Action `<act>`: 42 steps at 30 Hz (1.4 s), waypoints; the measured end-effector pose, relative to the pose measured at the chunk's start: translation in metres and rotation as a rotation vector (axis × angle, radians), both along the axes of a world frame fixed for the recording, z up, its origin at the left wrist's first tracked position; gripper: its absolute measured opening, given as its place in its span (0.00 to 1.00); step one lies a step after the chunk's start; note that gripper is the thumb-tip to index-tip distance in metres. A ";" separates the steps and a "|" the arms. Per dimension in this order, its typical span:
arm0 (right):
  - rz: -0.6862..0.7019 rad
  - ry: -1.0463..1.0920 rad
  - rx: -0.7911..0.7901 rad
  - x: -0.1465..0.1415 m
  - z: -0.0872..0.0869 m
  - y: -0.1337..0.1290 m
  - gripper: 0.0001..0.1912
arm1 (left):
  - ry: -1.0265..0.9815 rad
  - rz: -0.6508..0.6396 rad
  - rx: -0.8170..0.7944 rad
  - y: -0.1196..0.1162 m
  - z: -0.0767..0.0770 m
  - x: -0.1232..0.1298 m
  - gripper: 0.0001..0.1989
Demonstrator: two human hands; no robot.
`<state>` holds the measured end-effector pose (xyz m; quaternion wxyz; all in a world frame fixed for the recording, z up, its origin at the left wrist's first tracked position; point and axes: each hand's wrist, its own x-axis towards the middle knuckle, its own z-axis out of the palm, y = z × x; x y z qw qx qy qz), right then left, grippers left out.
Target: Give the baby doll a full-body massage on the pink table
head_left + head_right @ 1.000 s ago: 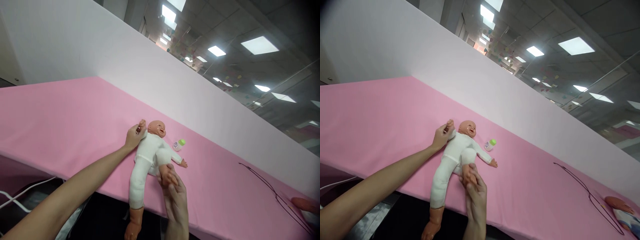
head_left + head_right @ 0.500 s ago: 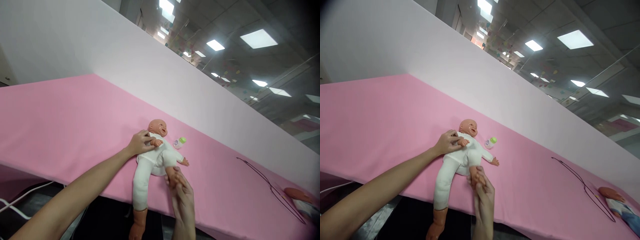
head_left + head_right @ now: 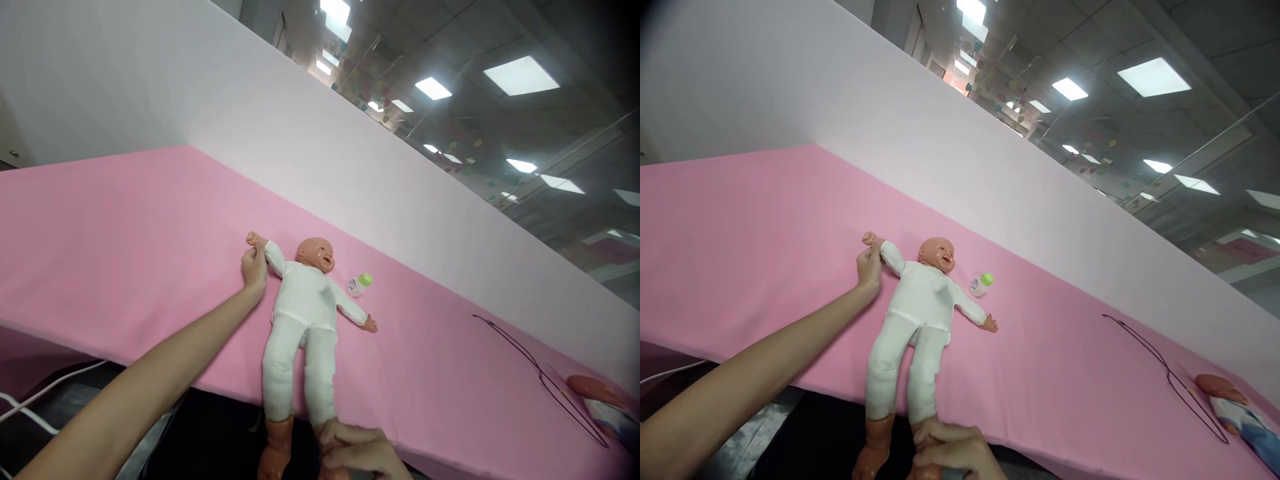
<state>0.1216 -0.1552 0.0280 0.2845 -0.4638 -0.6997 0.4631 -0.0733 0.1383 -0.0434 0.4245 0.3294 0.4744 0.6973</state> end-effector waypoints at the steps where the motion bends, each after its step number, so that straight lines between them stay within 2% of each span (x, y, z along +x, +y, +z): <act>1: -0.008 0.025 0.026 0.003 -0.001 -0.001 0.08 | -0.017 0.002 0.000 -0.001 0.001 0.000 0.27; 3: -0.070 0.173 0.101 0.010 -0.010 -0.001 0.13 | 0.020 -0.029 0.082 -0.005 0.004 0.003 0.26; 4: -0.147 0.263 0.137 0.013 -0.016 0.001 0.17 | 0.096 -0.063 0.173 -0.008 0.006 0.005 0.25; 6: -0.361 0.413 0.194 0.014 -0.029 0.010 0.21 | 0.341 -0.160 0.410 -0.015 0.007 0.008 0.19; 9: -0.643 0.489 0.191 0.001 -0.043 0.033 0.20 | 0.701 -0.318 0.725 -0.025 0.005 0.010 0.11; 11: -0.748 0.488 0.198 -0.011 -0.048 0.051 0.21 | 0.808 -0.356 0.796 -0.029 0.003 0.009 0.11; 13: -0.803 0.502 0.218 -0.018 -0.049 0.062 0.21 | 0.812 -0.341 0.746 -0.029 0.002 0.009 0.11; 15: -0.751 0.548 0.217 -0.018 -0.046 0.059 0.21 | 0.719 -0.299 0.620 -0.027 0.002 0.009 0.12; 16: -0.671 0.572 0.199 -0.015 -0.042 0.052 0.21 | 0.628 -0.271 0.542 -0.025 0.003 0.009 0.14; 18: -0.417 0.550 0.129 -0.008 -0.031 0.034 0.20 | 0.391 -0.204 0.359 -0.019 0.003 0.009 0.20; 20: -0.161 0.414 0.033 -0.002 -0.018 0.015 0.19 | 0.160 -0.119 0.146 -0.013 0.001 0.007 0.24; 21: -0.077 0.328 -0.020 0.000 -0.012 0.007 0.17 | 0.070 -0.077 0.045 -0.010 0.000 0.006 0.25; 23: -0.018 0.211 -0.096 0.003 -0.006 -0.004 0.14 | -0.037 -0.015 -0.084 -0.006 -0.001 0.003 0.25; 25: -0.034 0.230 -0.086 0.005 -0.009 -0.005 0.16 | -0.055 -0.018 -0.068 -0.005 0.000 0.003 0.25; 28: -0.199 0.376 0.103 0.009 -0.024 0.007 0.21 | 0.081 -0.100 0.156 -0.013 0.006 0.006 0.24; 30: -0.412 0.442 0.195 0.006 -0.034 0.023 0.21 | 0.309 -0.192 0.352 -0.021 0.009 0.008 0.19; 32: -0.603 0.468 0.214 -0.003 -0.040 0.042 0.20 | 0.595 -0.284 0.527 -0.030 0.009 0.010 0.14; 34: -0.692 0.472 0.194 -0.015 -0.042 0.059 0.21 | 0.805 -0.336 0.642 -0.037 0.008 0.012 0.12; 36: -0.698 0.462 0.175 -0.025 -0.042 0.069 0.22 | 0.869 -0.342 0.686 -0.040 0.005 0.012 0.11; 38: -0.666 0.464 0.162 -0.028 -0.041 0.068 0.21 | 0.823 -0.336 0.644 -0.040 0.004 0.013 0.11; 40: -0.583 0.502 0.138 -0.024 -0.038 0.057 0.22 | 0.681 -0.309 0.528 -0.036 0.005 0.014 0.12; 42: -0.416 0.524 0.090 -0.015 -0.032 0.040 0.22 | 0.449 -0.247 0.361 -0.031 0.005 0.014 0.19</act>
